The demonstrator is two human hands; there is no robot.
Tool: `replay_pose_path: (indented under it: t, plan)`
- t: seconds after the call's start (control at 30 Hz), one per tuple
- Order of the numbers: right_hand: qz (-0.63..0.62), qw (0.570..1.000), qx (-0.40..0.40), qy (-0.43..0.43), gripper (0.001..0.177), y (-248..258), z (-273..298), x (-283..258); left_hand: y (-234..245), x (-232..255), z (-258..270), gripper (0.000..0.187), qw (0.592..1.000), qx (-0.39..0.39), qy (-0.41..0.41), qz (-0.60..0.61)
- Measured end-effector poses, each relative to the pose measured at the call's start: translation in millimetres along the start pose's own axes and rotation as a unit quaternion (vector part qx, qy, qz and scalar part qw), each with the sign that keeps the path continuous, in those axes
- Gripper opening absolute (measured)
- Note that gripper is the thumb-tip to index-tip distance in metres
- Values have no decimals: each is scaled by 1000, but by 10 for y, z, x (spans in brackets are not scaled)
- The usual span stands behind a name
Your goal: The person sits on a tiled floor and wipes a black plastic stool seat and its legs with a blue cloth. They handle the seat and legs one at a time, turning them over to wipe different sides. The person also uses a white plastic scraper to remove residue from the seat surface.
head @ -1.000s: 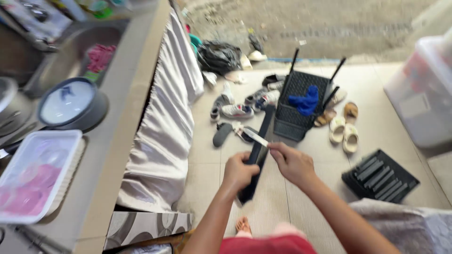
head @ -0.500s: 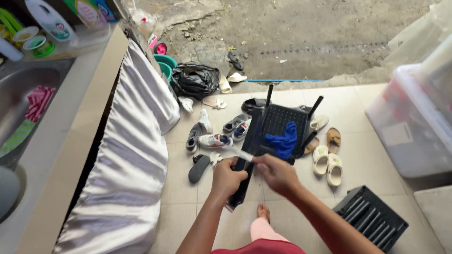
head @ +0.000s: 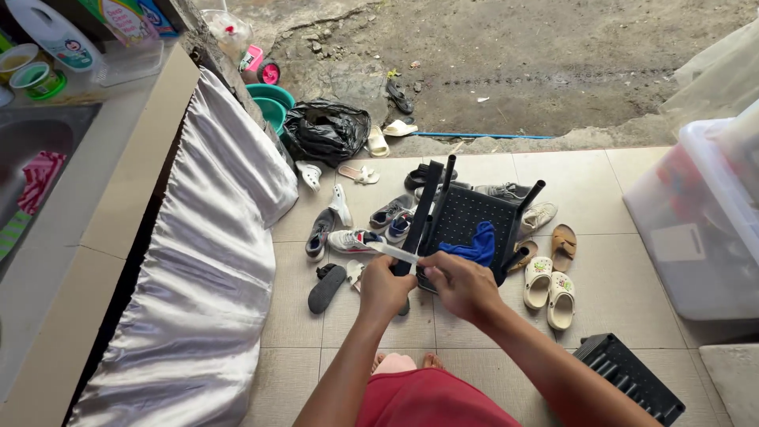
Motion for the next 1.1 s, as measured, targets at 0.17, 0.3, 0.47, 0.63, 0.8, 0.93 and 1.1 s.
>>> replay_pose_path:
  t: [0.17,0.3,0.47,0.63,0.8,0.93,1.1]
  plan:
    - [-1,998,51,38,16,83,-50,-32,-57,-8,-98,31,1000,2,3,19]
    - [8,997,-9,-71,20,-63,-175,176,4,-13,-187,33,1000,15,-23,9]
    - [3,1000,3,-28,20,-86,-300,20,16,-112,-273,37,1000,0,9,16]
    - [15,999,4,-31,20,-193,-359,-74,46,-238,-321,33,998,-26,54,14]
    - [58,997,-24,-49,23,-473,-496,66,228,-207,-425,35,999,6,19,25]
    - [35,999,17,15,22,-402,-697,98,236,-234,-468,32,999,9,39,29]
    - [20,988,-40,-146,23,-419,-611,269,304,-341,-424,37,999,12,45,27]
Point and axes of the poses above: each hand's wrist, its own z-axis away from the middle knuckle, its own y-axis out of the back of the hand, x = y × z, the point moved 10 cm from there along -z, towards the middle knuckle, and after that the axes turned 4 degrees about -z, right-handed, at the moved point
